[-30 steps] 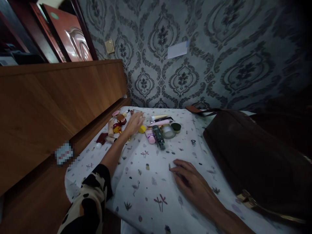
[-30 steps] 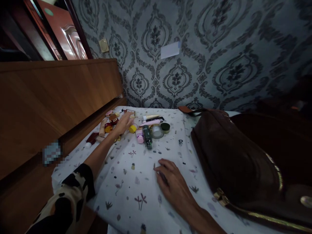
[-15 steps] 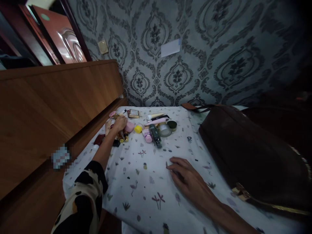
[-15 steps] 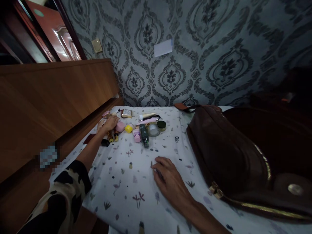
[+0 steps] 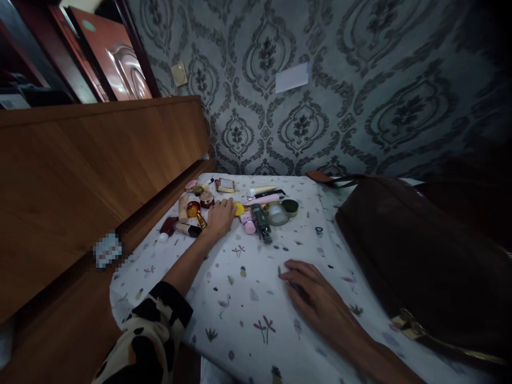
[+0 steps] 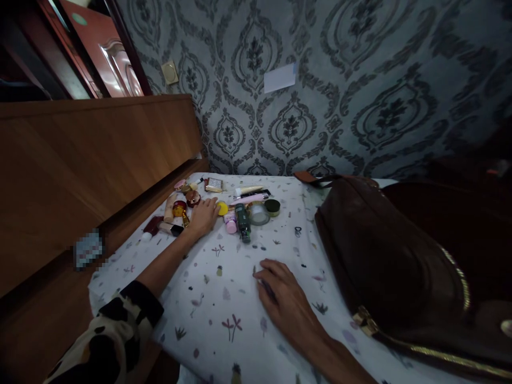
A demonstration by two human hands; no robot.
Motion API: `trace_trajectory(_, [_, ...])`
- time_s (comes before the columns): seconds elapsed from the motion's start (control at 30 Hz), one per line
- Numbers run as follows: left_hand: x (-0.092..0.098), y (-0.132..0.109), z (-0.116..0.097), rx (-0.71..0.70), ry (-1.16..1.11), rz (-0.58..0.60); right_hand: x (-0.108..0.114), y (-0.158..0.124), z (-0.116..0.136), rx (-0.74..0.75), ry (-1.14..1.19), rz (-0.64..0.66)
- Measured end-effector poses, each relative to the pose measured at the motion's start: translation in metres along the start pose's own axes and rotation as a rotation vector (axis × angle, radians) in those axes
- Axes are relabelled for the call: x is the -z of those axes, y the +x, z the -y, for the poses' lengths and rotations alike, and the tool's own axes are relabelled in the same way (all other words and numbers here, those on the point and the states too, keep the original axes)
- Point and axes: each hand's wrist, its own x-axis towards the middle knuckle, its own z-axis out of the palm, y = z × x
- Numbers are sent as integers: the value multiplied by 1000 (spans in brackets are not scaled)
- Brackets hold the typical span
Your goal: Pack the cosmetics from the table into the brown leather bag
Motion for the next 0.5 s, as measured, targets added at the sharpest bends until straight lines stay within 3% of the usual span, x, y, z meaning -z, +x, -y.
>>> trace_trajectory(0.17, [14,-22,13,13,15,23,-2,-1,0,-3,-9,-15])
trace_trajectory(0.3, [12,-33,8,72,13,16,-6,-2,-1,26,-14,-43])
trace_trajectory(0.5, [0,-3,-5,91,-22,15,-8,-4,-3,20,-16,-42])
